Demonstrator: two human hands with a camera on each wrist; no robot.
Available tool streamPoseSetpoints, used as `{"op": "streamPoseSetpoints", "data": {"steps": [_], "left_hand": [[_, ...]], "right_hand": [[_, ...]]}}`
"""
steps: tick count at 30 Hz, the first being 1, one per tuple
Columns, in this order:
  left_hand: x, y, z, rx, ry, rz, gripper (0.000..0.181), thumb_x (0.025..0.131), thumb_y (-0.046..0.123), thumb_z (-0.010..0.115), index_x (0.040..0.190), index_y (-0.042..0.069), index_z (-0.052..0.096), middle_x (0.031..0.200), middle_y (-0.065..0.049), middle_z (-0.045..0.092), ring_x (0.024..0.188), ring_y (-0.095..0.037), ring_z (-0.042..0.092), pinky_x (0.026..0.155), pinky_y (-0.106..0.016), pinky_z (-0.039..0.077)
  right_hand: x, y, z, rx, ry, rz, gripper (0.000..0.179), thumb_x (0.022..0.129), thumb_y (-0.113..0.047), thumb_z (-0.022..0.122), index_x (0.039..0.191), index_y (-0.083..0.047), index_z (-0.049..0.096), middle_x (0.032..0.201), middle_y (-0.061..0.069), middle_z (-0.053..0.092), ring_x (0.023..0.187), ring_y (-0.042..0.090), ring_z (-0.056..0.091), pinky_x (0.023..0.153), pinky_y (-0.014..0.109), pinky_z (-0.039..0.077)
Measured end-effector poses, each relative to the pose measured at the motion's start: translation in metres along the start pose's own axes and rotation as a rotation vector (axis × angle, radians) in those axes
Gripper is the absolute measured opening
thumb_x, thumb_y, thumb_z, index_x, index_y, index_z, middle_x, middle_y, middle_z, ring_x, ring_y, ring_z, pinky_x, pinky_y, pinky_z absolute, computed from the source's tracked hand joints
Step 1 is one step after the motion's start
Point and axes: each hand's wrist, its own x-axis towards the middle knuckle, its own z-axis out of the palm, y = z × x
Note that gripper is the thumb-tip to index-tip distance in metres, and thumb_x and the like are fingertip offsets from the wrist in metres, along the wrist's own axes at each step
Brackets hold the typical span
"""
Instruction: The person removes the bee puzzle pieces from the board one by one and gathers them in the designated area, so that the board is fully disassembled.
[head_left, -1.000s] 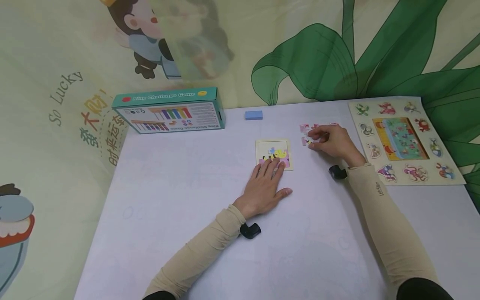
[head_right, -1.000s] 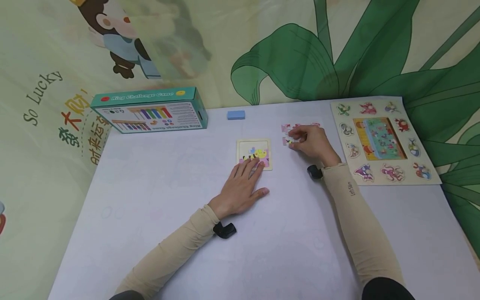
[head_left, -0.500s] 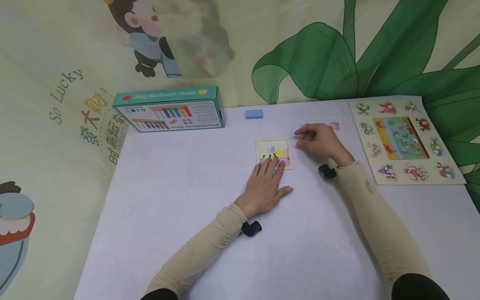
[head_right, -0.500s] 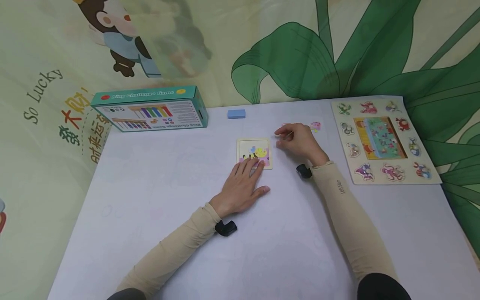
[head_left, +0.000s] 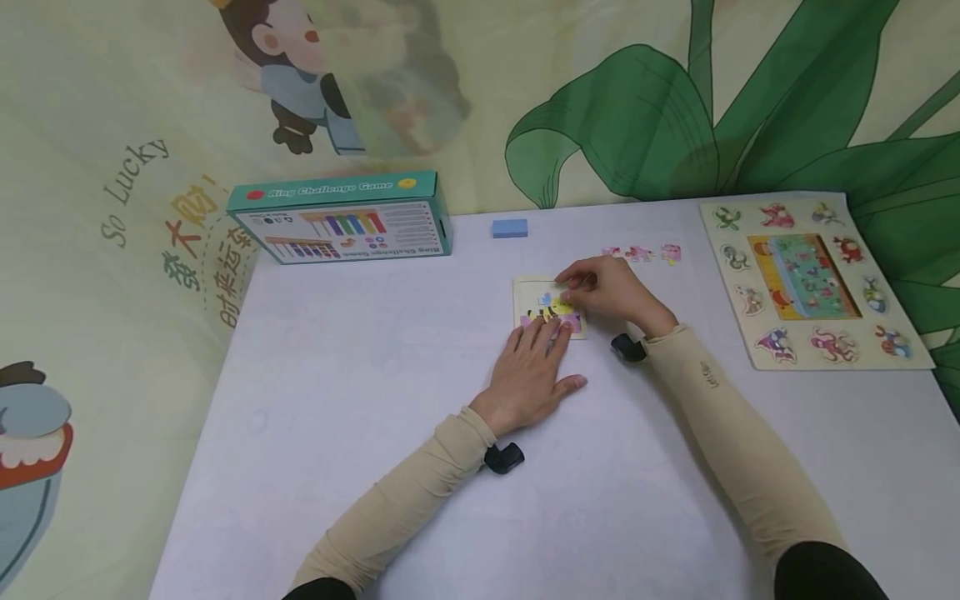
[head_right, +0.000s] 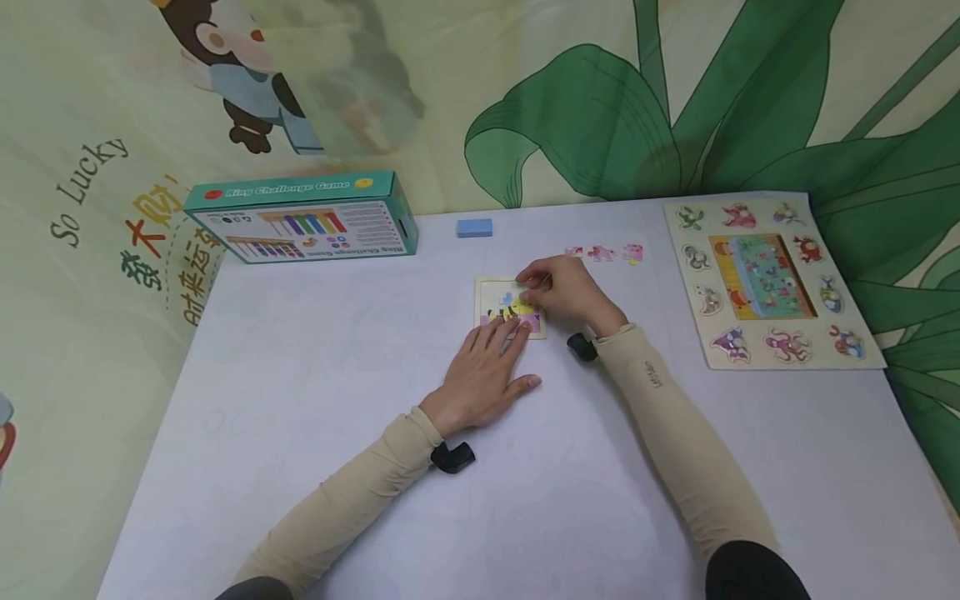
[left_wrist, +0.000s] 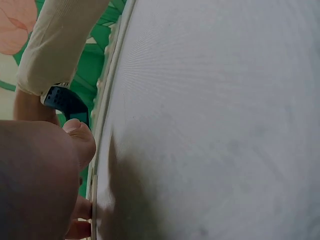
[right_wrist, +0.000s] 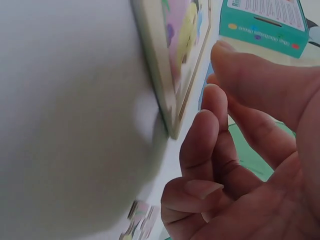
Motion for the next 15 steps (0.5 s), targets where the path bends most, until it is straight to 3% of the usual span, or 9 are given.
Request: {"op": "streamPoseSetpoints", "data": {"steps": [10,15], "left_hand": [[-0.001,0.0,0.001,0.027,0.011,0.007,0.08,0.109,0.064,0.038,0.168,0.011,0.029,0.173,-0.008,0.028,0.16,-0.029,0.025,0.13,-0.048,0.023],[-0.001,0.0,0.002,0.049,0.022,0.009,0.08,0.109,0.065,0.038,0.168,0.011,0.031,0.172,-0.008,0.03,0.159,-0.029,0.027,0.13,-0.047,0.024]], "right_hand": [[0.002,-0.011,0.008,-0.003,-0.075,-0.002,0.028,0.095,-0.009,0.079,0.121,0.0,0.076,0.096,0.014,0.07,0.085,0.025,0.059,0.075,0.032,0.048],[0.004,-0.013,0.01,-0.003,-0.096,-0.014,0.023,0.1,-0.009,0.071,0.121,-0.001,0.075,0.094,0.012,0.069,0.083,0.024,0.059,0.074,0.032,0.048]]}}
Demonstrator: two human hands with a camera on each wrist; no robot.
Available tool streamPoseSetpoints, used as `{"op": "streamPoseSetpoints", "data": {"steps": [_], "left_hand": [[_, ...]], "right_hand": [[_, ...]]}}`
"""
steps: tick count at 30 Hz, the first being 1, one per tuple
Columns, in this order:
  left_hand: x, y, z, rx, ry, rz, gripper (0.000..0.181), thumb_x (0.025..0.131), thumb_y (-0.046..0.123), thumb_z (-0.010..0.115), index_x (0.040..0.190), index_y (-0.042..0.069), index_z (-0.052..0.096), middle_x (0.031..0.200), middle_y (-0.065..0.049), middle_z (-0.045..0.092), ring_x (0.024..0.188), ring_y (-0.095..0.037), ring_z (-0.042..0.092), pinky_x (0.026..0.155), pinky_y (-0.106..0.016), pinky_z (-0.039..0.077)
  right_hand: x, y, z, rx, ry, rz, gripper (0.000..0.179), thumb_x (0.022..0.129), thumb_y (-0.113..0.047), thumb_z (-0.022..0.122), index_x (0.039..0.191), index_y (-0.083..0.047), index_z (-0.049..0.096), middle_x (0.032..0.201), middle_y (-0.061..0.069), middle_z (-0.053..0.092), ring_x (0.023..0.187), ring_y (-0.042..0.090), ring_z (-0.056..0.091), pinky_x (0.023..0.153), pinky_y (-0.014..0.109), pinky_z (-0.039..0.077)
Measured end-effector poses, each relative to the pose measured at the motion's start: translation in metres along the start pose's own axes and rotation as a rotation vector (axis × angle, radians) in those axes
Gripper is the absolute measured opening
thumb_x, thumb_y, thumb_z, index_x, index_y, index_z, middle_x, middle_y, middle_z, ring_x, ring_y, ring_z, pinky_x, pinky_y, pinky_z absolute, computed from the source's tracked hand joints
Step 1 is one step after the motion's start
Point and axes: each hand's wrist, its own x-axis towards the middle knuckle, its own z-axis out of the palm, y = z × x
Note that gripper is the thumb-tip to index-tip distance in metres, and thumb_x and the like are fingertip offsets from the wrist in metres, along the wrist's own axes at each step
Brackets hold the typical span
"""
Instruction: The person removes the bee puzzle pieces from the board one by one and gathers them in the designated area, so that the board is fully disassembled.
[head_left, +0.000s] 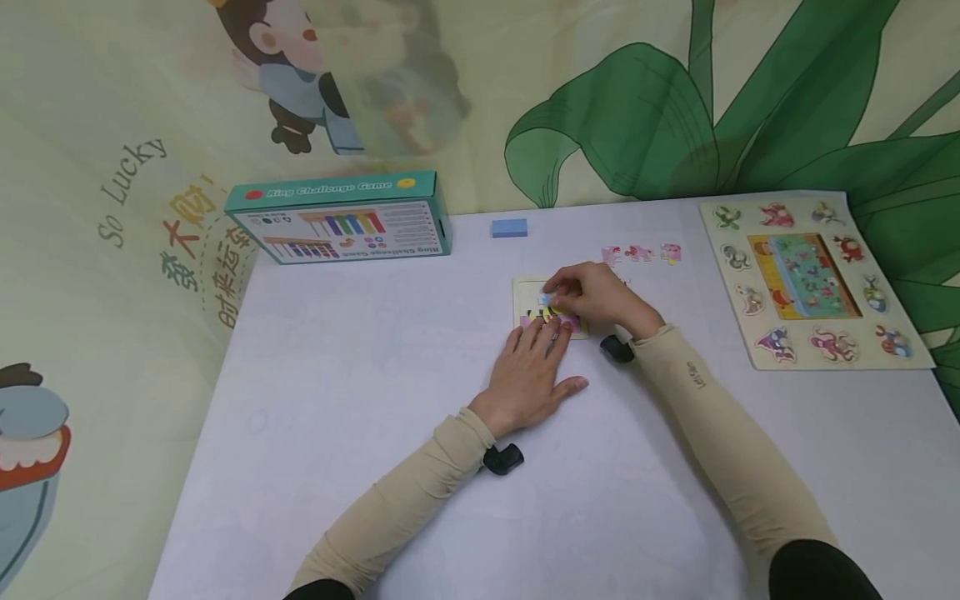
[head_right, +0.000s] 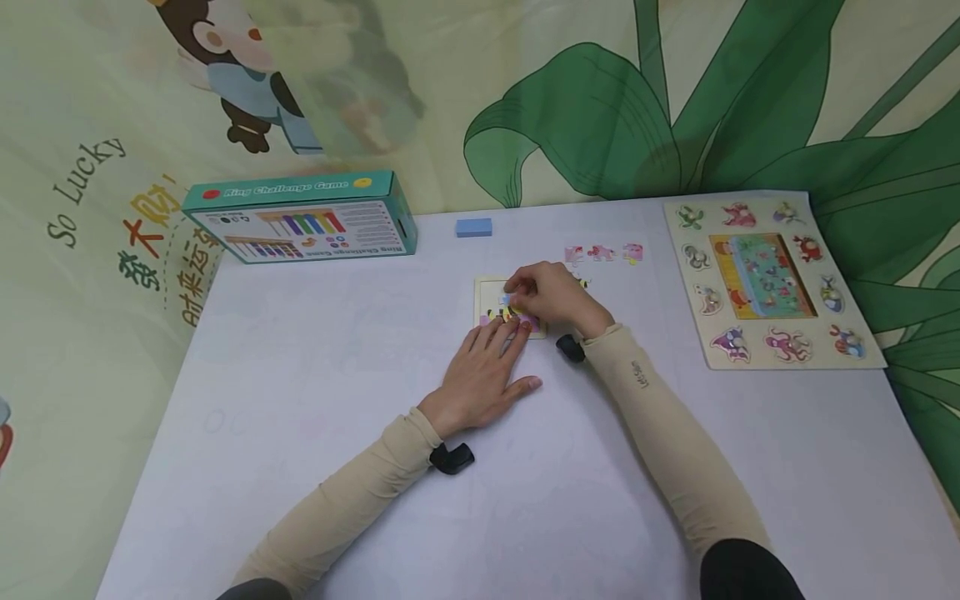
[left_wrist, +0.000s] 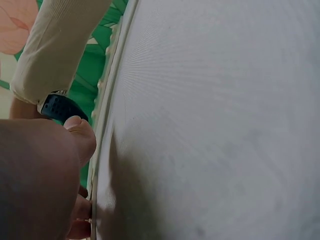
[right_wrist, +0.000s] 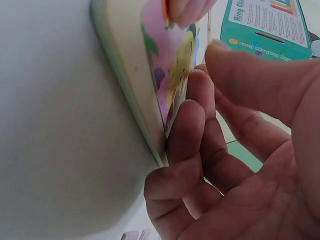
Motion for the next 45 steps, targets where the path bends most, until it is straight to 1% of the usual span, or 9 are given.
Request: {"op": "streamPoseSetpoints", "data": {"steps": [4,8,13,19,22,29,35,39,45], "left_hand": [[0.0004,0.0006,0.0001,0.003,-0.002,0.001,0.08,0.109,0.065,0.037,0.168,0.011,0.031,0.173,-0.008,0.03,0.159,-0.029,0.027,0.13,-0.048,0.023],[0.0007,0.0012,0.0,0.003,-0.012,-0.001,0.081,0.109,0.065,0.036,0.169,0.011,0.029,0.173,-0.008,0.029,0.16,-0.029,0.026,0.13,-0.048,0.023],[0.0011,0.0018,0.0007,0.01,-0.02,0.0,0.081,0.109,0.066,0.035,0.169,0.011,0.028,0.174,-0.008,0.029,0.16,-0.029,0.025,0.131,-0.049,0.023],[0.001,0.0012,0.0005,0.022,-0.019,-0.002,0.082,0.109,0.066,0.036,0.169,0.011,0.029,0.173,-0.008,0.03,0.16,-0.03,0.026,0.13,-0.049,0.024],[0.0012,0.0009,0.0007,0.021,-0.015,-0.001,0.081,0.109,0.066,0.036,0.168,0.011,0.029,0.173,-0.009,0.031,0.16,-0.03,0.026,0.13,-0.049,0.024],[0.0026,0.0011,0.0019,0.024,-0.015,-0.007,0.081,0.109,0.066,0.036,0.169,0.012,0.029,0.173,-0.008,0.031,0.16,-0.029,0.026,0.131,-0.049,0.023],[0.0024,0.0016,0.0014,0.023,-0.017,-0.005,0.081,0.109,0.065,0.036,0.168,0.011,0.03,0.173,-0.008,0.031,0.16,-0.03,0.026,0.131,-0.05,0.023],[0.0022,0.0015,0.0004,0.014,-0.021,-0.007,0.08,0.109,0.065,0.037,0.168,0.011,0.03,0.174,-0.008,0.03,0.161,-0.03,0.025,0.131,-0.05,0.022],[0.0022,0.0015,0.0003,0.021,-0.024,-0.01,0.08,0.109,0.065,0.036,0.168,0.011,0.031,0.174,-0.008,0.029,0.161,-0.031,0.025,0.131,-0.05,0.022]], "right_hand": [[0.0014,-0.0001,0.0013,-0.012,-0.01,0.018,0.022,0.105,-0.012,0.064,0.123,-0.003,0.074,0.097,0.013,0.068,0.086,0.026,0.058,0.078,0.036,0.048],[0.0024,0.0007,0.0023,-0.027,-0.014,0.037,0.024,0.109,-0.016,0.059,0.125,-0.004,0.072,0.106,0.015,0.07,0.092,0.027,0.059,0.084,0.04,0.048],[0.0018,0.0018,0.0023,-0.029,0.002,0.064,0.026,0.11,-0.018,0.057,0.127,-0.003,0.069,0.114,0.019,0.07,0.094,0.029,0.059,0.082,0.039,0.049],[0.0013,0.0004,0.0015,-0.025,0.007,0.063,0.027,0.11,-0.019,0.058,0.125,0.0,0.071,0.108,0.017,0.07,0.087,0.026,0.059,0.075,0.035,0.047],[0.0022,0.0004,0.0014,-0.031,0.001,0.063,0.028,0.11,-0.021,0.059,0.124,-0.001,0.072,0.107,0.016,0.07,0.086,0.025,0.059,0.075,0.034,0.047],[0.0029,0.0016,0.0002,-0.003,-0.022,0.092,0.028,0.11,-0.019,0.058,0.127,0.0,0.07,0.114,0.018,0.07,0.091,0.027,0.059,0.077,0.035,0.048],[0.0023,0.0019,0.0008,0.032,-0.022,0.082,0.022,0.109,-0.017,0.058,0.122,-0.002,0.066,0.106,0.016,0.066,0.087,0.026,0.058,0.073,0.034,0.048],[0.0025,0.0025,0.0016,0.044,-0.018,0.07,0.02,0.107,-0.016,0.061,0.122,-0.002,0.064,0.11,0.017,0.067,0.093,0.027,0.06,0.08,0.037,0.051],[0.0017,0.0023,0.0014,0.063,-0.027,0.052,0.026,0.101,-0.012,0.07,0.123,-0.002,0.061,0.114,0.019,0.068,0.1,0.031,0.064,0.09,0.043,0.054]]}}
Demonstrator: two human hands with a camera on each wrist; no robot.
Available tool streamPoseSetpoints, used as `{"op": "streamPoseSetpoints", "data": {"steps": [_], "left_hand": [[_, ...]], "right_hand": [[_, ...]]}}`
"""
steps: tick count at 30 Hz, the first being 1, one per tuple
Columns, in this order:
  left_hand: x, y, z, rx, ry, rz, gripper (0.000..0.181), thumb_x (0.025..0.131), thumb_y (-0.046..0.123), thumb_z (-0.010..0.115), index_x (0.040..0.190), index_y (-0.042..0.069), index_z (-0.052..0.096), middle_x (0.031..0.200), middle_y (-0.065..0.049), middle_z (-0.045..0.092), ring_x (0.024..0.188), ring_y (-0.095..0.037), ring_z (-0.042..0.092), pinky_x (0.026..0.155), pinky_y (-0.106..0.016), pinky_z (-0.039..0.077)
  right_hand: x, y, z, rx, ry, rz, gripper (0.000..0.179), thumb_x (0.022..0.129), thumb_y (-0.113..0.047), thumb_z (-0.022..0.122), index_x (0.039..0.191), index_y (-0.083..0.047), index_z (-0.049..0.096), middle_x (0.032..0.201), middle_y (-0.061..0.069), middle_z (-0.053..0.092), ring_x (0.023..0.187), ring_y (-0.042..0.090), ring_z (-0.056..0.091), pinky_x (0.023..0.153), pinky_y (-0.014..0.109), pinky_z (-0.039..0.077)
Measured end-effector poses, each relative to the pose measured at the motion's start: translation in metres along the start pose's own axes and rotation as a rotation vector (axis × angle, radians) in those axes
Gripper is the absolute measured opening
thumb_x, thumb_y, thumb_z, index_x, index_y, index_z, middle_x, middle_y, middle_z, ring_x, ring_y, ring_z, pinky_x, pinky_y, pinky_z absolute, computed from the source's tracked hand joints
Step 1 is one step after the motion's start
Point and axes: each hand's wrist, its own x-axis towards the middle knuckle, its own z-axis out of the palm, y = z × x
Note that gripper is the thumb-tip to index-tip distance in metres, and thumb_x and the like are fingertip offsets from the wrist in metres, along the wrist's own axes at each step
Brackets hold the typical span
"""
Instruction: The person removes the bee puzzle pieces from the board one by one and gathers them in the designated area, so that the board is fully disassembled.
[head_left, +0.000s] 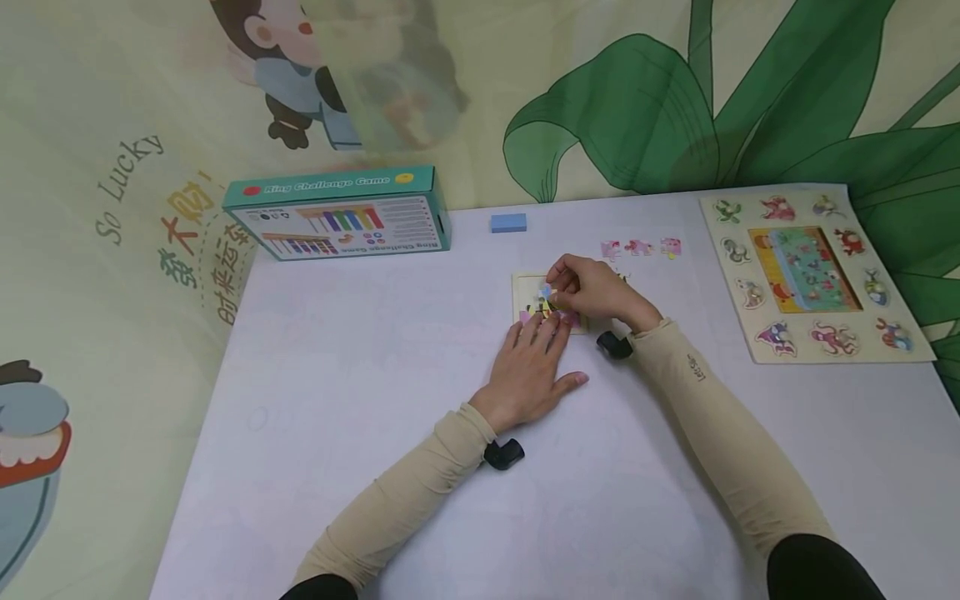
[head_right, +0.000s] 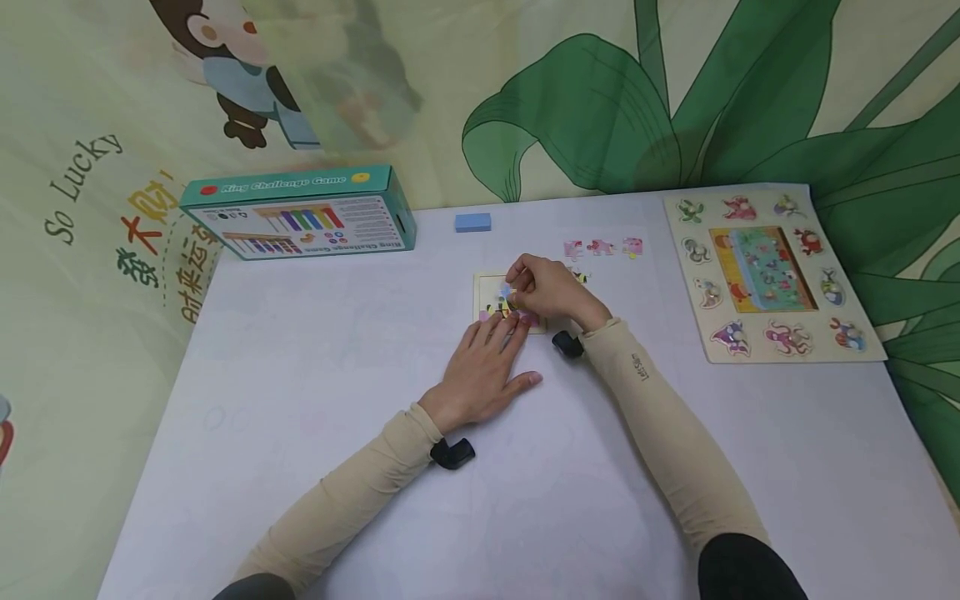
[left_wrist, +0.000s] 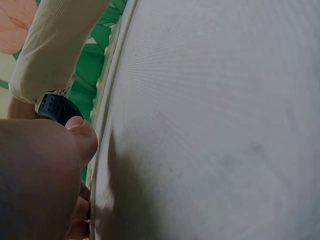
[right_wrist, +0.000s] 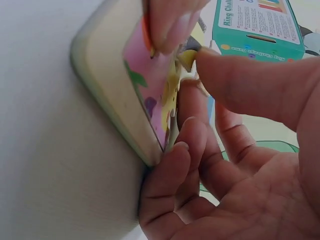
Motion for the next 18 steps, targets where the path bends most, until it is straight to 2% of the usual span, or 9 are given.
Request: {"op": "streamPoseSetpoints", "data": {"steps": [6,13,18], "left_hand": [[0.0001,-0.0003,0.0007,-0.001,-0.001,0.003,0.08,0.109,0.065,0.036,0.168,0.011,0.03,0.174,-0.008,0.029,0.16,-0.03,0.025,0.13,-0.05,0.023],[0.0001,-0.0002,0.0003,-0.011,-0.006,0.002,0.08,0.109,0.066,0.035,0.168,0.011,0.03,0.174,-0.008,0.029,0.161,-0.03,0.025,0.131,-0.05,0.022],[0.0002,-0.0001,0.0001,-0.005,-0.005,-0.001,0.081,0.109,0.066,0.035,0.168,0.012,0.03,0.173,-0.008,0.03,0.161,-0.03,0.025,0.131,-0.05,0.022]], "right_hand": [[-0.0032,-0.0024,0.0006,0.027,-0.008,0.022,0.029,0.098,-0.011,0.075,0.124,-0.005,0.062,0.113,0.018,0.072,0.097,0.027,0.068,0.088,0.039,0.054],[-0.0045,-0.0023,0.003,0.055,0.015,0.009,0.025,0.1,-0.01,0.073,0.123,-0.006,0.064,0.108,0.018,0.075,0.076,0.021,0.067,0.069,0.03,0.052],[-0.0044,-0.0025,0.0029,0.042,0.065,0.008,0.026,0.101,-0.01,0.072,0.125,-0.006,0.063,0.108,0.018,0.072,0.082,0.025,0.065,0.072,0.032,0.052]]}}
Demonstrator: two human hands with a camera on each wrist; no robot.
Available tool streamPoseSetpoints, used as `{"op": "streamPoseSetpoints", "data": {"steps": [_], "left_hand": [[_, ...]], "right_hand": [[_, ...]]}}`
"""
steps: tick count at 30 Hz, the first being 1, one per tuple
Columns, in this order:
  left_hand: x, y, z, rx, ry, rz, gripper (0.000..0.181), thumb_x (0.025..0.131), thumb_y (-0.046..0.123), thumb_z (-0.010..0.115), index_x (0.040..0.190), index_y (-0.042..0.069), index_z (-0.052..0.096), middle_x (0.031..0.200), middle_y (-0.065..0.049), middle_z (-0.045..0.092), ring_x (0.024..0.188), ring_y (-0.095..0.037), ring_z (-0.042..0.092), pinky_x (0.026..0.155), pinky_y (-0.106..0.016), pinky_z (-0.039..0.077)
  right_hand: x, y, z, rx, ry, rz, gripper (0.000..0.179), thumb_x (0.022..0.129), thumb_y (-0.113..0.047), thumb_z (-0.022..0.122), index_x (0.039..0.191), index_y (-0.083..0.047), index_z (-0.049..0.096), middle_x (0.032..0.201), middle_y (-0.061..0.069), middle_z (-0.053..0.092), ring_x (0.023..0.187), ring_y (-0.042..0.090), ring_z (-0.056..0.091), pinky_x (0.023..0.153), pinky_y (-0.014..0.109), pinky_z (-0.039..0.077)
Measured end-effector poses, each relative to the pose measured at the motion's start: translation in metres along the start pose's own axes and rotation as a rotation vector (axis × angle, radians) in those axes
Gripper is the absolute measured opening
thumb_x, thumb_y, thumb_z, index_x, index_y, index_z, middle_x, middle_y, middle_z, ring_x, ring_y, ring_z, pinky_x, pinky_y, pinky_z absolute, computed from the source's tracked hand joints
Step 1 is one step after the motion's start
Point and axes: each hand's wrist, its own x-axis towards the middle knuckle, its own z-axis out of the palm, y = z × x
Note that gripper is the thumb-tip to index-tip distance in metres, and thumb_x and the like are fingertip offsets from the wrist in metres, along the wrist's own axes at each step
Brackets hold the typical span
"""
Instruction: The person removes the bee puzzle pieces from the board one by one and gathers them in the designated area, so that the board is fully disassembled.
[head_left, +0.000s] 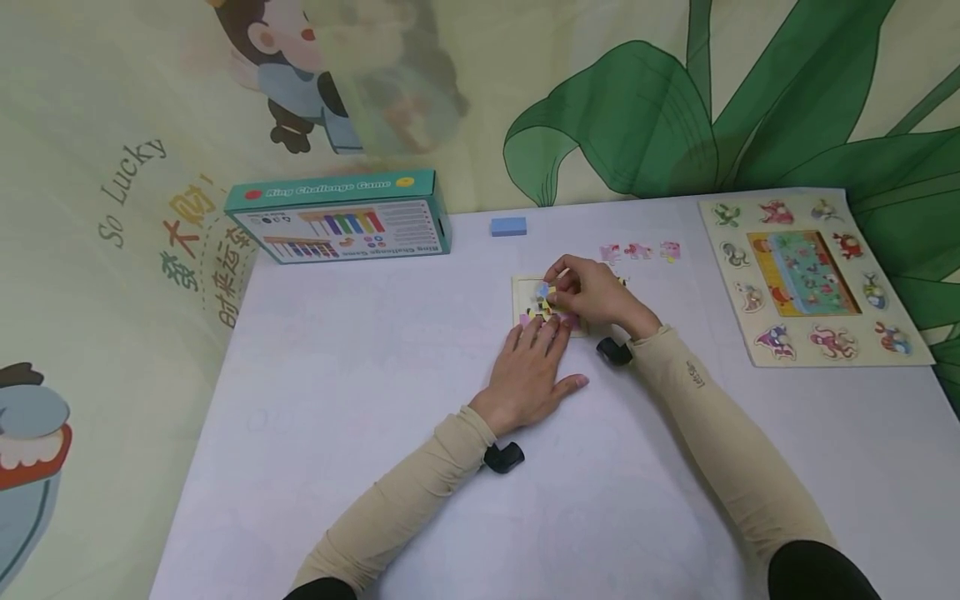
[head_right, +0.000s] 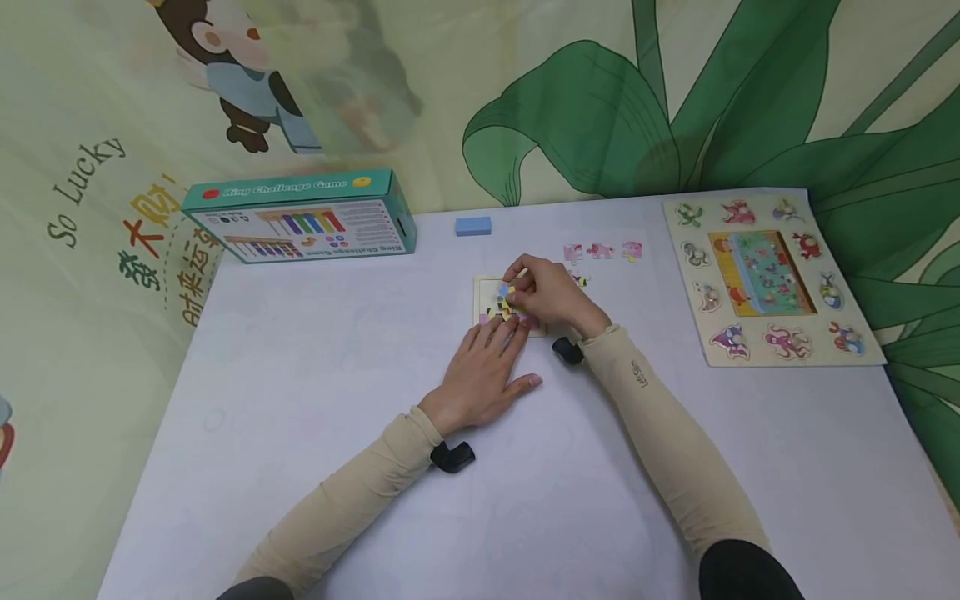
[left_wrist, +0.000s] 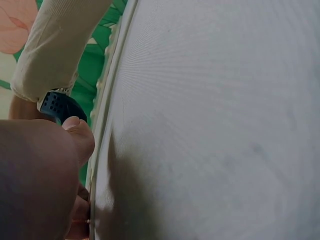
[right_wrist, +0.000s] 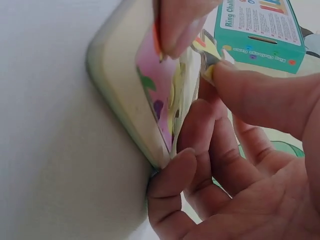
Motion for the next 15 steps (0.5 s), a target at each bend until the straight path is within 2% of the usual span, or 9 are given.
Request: {"op": "streamPoseSetpoints", "data": {"steps": [7,15], "left_hand": [[-0.001,0.0,-0.001,-0.016,0.016,0.002,0.081,0.109,0.065,0.036,0.168,0.011,0.03,0.173,-0.009,0.032,0.16,-0.031,0.026,0.131,-0.051,0.022],[0.0,0.001,0.001,-0.015,0.005,-0.006,0.082,0.109,0.066,0.036,0.169,0.011,0.027,0.174,-0.008,0.029,0.161,-0.031,0.025,0.131,-0.05,0.022]], "right_hand": [[-0.002,0.003,-0.002,0.003,0.107,-0.007,0.026,0.1,-0.015,0.074,0.122,-0.004,0.064,0.112,0.02,0.073,0.092,0.029,0.068,0.075,0.031,0.053],[-0.004,0.01,-0.006,0.036,0.178,-0.033,0.019,0.098,-0.013,0.077,0.112,-0.002,0.071,0.107,0.017,0.074,0.094,0.028,0.071,0.087,0.041,0.059]]}}
